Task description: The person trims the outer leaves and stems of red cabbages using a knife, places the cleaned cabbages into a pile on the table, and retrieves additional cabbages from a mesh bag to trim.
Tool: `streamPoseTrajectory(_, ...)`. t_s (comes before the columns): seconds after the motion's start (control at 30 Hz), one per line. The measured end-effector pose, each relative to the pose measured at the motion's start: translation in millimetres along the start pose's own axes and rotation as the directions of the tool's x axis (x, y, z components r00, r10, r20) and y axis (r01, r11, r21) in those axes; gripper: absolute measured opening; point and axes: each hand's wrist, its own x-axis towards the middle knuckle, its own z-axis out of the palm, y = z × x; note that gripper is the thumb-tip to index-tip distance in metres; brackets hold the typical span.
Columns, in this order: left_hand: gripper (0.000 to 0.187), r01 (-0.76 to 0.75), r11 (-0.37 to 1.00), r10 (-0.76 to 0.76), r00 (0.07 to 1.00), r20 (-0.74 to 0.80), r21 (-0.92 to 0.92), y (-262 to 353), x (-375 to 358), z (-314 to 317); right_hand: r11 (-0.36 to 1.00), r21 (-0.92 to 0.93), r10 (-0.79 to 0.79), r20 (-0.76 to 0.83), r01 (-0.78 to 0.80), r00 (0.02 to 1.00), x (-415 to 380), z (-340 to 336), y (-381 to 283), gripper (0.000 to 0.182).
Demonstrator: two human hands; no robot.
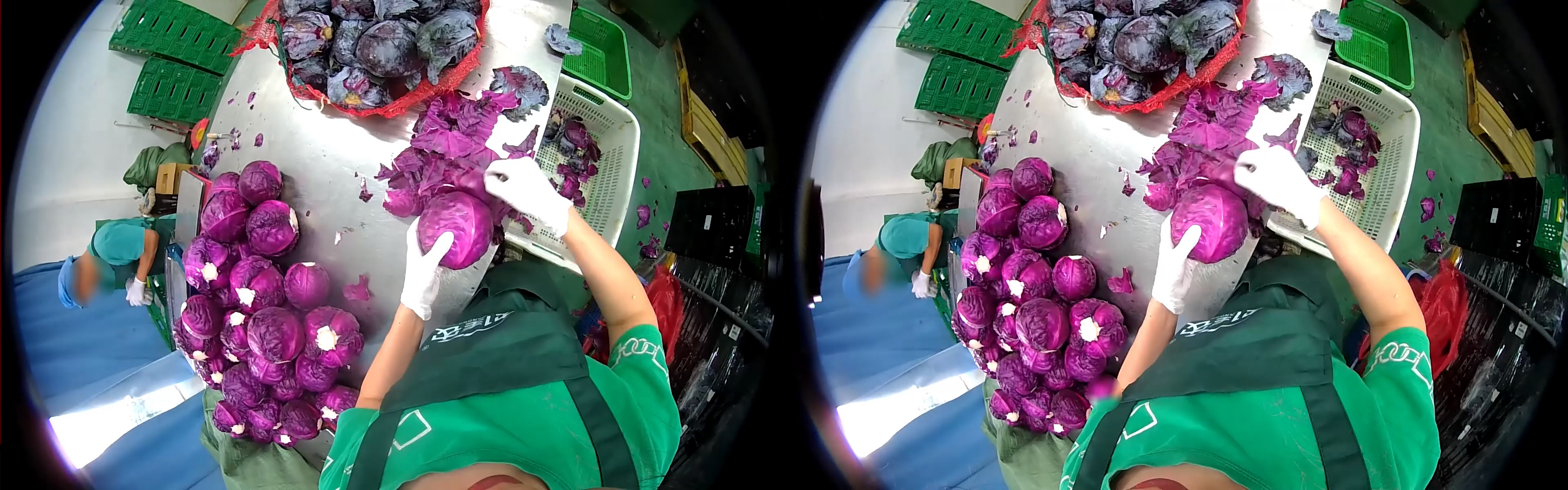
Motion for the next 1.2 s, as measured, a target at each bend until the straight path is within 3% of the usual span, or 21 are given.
streamPoseTrajectory(0.07, 0.073, -0.004, 0.999, 0.004, 1.000, -0.005, 0.032, -2, 0, -1, 0.990, -0.113, -0.087, -0.076, 0.078, 0.993, -4, -1, 5, 0.031)
streamPoseTrajectory(0.13, 0.076, -0.049, 0.994, 0.050, 0.999, -0.005, 0.095, -8, 3, -3, 0.994, 0.060, 0.096, -0.058, -0.092, 0.994, -11, -16, -45, 0.039)
streamPoseTrajectory(0.17, 0.076, -0.041, 0.994, 0.042, 0.999, -0.002, 0.102, -8, 1, -4, 0.999, 0.038, -0.031, -0.112, 0.035, 0.993, -13, -2, -40, 0.049)
streamPoseTrajectory(0.27, 0.078, -0.082, 0.968, 0.067, 0.995, 0.072, 0.238, -7, -1, -7, 0.993, -0.082, 0.086, 0.079, -0.080, 0.993, 7, 28, 1, 0.044)
streamPoseTrajectory(0.33, 0.078, -0.310, 0.707, 0.334, 0.939, 0.087, 0.636, -7, -9, -13, 0.990, -0.041, 0.137, 0.029, -0.136, 0.990, 7, 45, 13, 0.042)
streamPoseTrajectory(0.4, 0.091, -0.376, 0.672, 0.424, 0.902, 0.086, 0.638, 1, -27, 1, 0.954, 0.253, 0.183, -0.057, -0.163, 0.981, -1, 68, 5, 0.041)
streamPoseTrajectory(0.43, 0.099, -0.404, 0.560, 0.460, 0.878, 0.134, 0.723, 0, -36, 7, 0.946, 0.254, 0.193, 0.062, -0.202, 0.979, -2, 58, -15, 0.041)
streamPoseTrajectory(0.47, 0.107, -0.428, 0.435, 0.490, 0.850, 0.191, 0.792, 2, -43, 15, 0.875, 0.418, 0.218, 0.105, -0.242, 0.970, -3, 72, -11, 0.034)
streamPoseTrajectory(0.5, 0.118, -0.419, 0.073, 0.485, 0.808, 0.334, 0.905, 7, -49, 24, 0.787, 0.507, 0.269, 0.229, -0.351, 0.935, -2, 73, -20, 0.031)
streamPoseTrajectory(0.53, 0.120, -0.331, -0.026, 0.487, 0.820, 0.301, 0.943, 8, -53, 30, 0.678, 0.573, 0.299, 0.356, -0.460, 0.885, 0, 73, -29, 0.028)
streamPoseTrajectory(0.6, 0.123, -0.305, 0.027, 0.561, 0.793, 0.238, 0.952, -4, -48, 9, 0.647, 0.639, 0.316, 0.273, -0.416, 0.909, 3, 84, -22, 0.029)
streamPoseTrajectory(0.67, 0.106, -0.311, 0.378, 0.500, 0.861, 0.091, 0.872, 1, -45, -10, 0.707, 0.584, 0.334, 0.223, -0.400, 0.916, 12, 100, 8, 0.032)
streamPoseTrajectory(0.73, 0.097, -0.260, 0.560, 0.385, 0.922, 0.030, 0.787, 14, -46, -26, 0.702, 0.583, 0.347, 0.222, -0.410, 0.911, 14, 99, 8, 0.034)
streamPoseTrajectory(0.87, 0.093, -0.294, 0.674, 0.349, 0.935, 0.058, 0.678, 15, -43, -72, 0.688, 0.588, 0.400, 0.182, -0.425, 0.898, 12, 99, 12, 0.032)
streamPoseTrajectory(0.93, 0.094, -0.235, 0.956, 0.238, 0.971, 0.000, 0.178, 16, -50, -82, 0.861, 0.420, 0.318, -0.008, -0.285, 0.948, 11, 89, 26, 0.032)
streamPoseTrajectory(1.0, 0.093, -0.233, 0.970, 0.234, 0.972, -0.002, 0.068, 18, -56, -91, 0.925, 0.326, 0.275, -0.218, -0.195, 0.937, 11, 62, 42, 0.034)
streamPoseTrajectory(1.03, 0.093, -0.175, 0.979, 0.179, 0.984, 0.021, -0.104, 13, -55, -102, 0.919, 0.326, 0.317, -0.282, -0.220, 0.906, 10, 42, 47, 0.036)
streamPoseTrajectory(1.07, 0.094, -0.114, 0.956, 0.133, 0.990, 0.054, -0.271, 11, -58, -109, 0.975, 0.116, 0.221, -0.407, -0.190, 0.886, 13, 26, 73, 0.037)
streamPoseTrajectory(1.1, 0.092, -0.129, 0.923, 0.161, 0.985, 0.060, -0.363, 14, -59, -102, 0.963, 0.038, 0.256, -0.433, -0.267, 0.864, 15, 6, 103, 0.037)
streamPoseTrajectory(1.13, 0.083, -0.108, 0.926, 0.117, 0.993, 0.005, -0.362, 11, -57, -107, 0.939, -0.038, 0.286, -0.467, -0.343, 0.836, 17, -12, 122, 0.038)
streamPoseTrajectory(1.2, 0.079, -0.158, 0.910, 0.119, 0.985, -0.125, -0.383, 16, -53, -85, 0.715, -0.511, 0.022, -0.666, -0.478, 0.745, 13, -37, 115, 0.039)
